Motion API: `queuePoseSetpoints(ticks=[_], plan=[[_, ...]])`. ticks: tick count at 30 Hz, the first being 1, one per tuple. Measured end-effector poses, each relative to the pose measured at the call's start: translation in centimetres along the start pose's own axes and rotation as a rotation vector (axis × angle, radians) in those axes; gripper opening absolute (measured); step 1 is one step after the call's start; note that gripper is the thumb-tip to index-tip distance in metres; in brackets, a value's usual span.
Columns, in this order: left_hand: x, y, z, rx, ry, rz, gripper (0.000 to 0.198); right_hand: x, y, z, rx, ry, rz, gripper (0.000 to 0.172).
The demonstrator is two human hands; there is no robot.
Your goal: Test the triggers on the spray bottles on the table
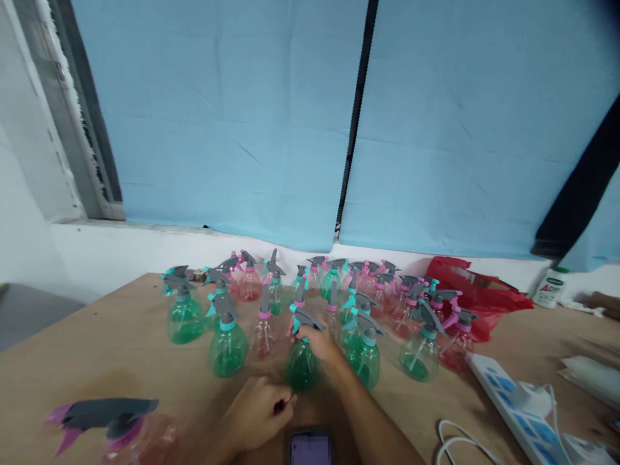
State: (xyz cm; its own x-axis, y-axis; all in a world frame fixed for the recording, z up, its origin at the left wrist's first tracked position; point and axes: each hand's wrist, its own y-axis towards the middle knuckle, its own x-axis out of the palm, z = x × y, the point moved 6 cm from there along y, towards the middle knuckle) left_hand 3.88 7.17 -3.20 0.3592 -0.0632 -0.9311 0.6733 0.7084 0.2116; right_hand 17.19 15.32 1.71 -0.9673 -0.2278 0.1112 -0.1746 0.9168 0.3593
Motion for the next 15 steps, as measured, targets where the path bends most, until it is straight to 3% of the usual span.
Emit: queuePoseSetpoints(ticks=[9, 12, 15], plan=[[0.3, 0.1, 0.4, 0.001, -0.018, -0.06, 0.04, -0.2, -0.7, -0.8, -0.133, 0.063, 0.026, 0.023], [0.4, 0.0, 0.6, 0.003, -0.002, -0.071, 0.04, -0.9, -1.0, -3.5, -0.212, 0.013, 0.137, 0.011], [0.7, -0.2, 0.6, 0.013, 0.016, -0.074, 0.04, -0.5, -1.8, -7.5, -0.34, -0.134, 0.307, 0.017]])
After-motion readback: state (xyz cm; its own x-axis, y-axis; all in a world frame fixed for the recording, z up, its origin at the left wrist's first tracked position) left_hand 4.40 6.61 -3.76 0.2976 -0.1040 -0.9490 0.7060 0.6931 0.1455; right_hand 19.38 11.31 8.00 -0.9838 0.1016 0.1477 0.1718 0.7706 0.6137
